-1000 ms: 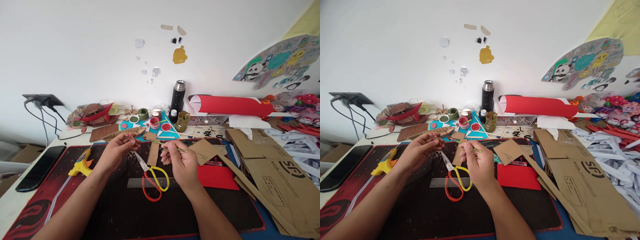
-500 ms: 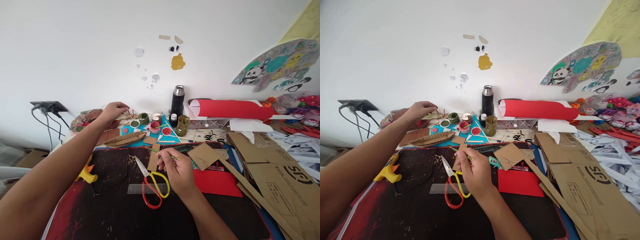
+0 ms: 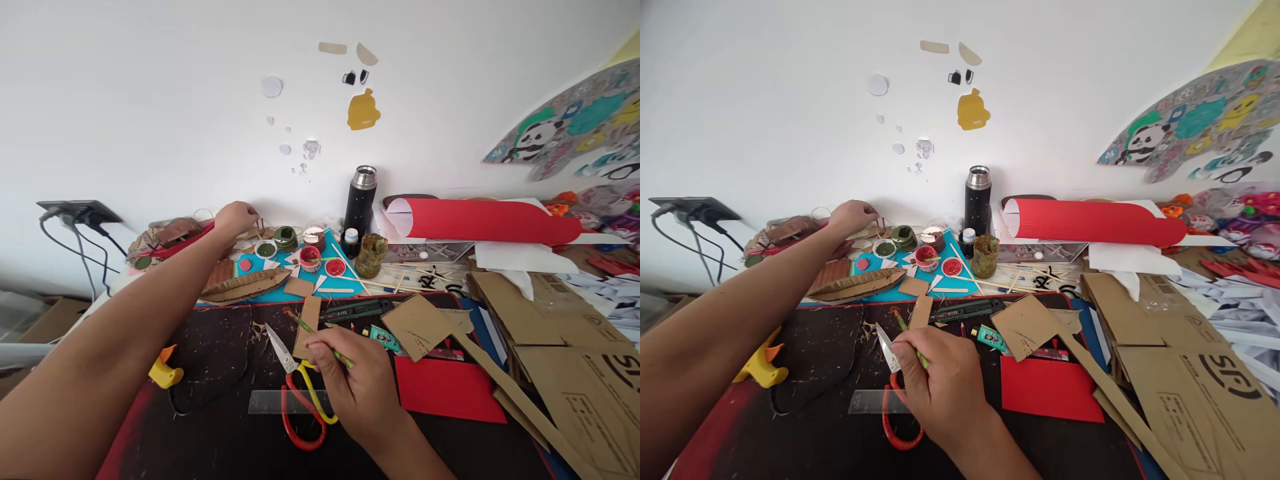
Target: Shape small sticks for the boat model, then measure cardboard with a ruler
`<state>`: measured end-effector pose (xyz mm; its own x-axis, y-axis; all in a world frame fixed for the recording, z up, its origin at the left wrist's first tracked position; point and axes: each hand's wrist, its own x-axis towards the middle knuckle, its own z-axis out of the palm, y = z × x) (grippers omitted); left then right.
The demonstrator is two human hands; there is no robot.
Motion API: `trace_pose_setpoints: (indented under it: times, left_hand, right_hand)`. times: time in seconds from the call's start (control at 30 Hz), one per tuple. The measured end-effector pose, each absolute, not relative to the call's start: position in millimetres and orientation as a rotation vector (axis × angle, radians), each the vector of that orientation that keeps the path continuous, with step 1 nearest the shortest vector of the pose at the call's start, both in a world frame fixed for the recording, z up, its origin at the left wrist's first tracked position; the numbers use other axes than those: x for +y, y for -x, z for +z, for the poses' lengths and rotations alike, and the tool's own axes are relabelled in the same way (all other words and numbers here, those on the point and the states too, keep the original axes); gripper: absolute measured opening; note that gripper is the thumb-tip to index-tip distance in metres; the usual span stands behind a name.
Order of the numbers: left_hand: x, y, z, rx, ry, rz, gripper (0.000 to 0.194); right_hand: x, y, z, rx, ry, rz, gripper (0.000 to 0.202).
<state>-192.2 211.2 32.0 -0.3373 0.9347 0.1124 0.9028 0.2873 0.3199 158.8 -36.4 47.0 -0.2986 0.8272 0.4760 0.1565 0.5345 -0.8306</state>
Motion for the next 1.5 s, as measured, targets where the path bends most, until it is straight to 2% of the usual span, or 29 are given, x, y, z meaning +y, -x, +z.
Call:
trace_pose_setpoints:
  times: [0.2, 0.73, 1.5]
  left_hand:
    - [215.7, 193.2, 18.8, 2.516, -1.780, 0.350, 0.032]
    - [221.1, 192.8, 10.7, 2.602, -1.759, 0.105, 0.038]
    - [213.6, 188.4, 22.3, 2.614, -1.806, 0.108, 0.043]
  right_hand:
    - [-36.4, -158.0, 45.9, -1.866, 0.809, 0.840, 0.026]
    - [-37.0, -155.3, 39.8, -1.959, 0.825, 0.754, 0.038]
    - [-39.9, -150.8, 34.6, -2.098, 0.824, 0.654, 0.051]
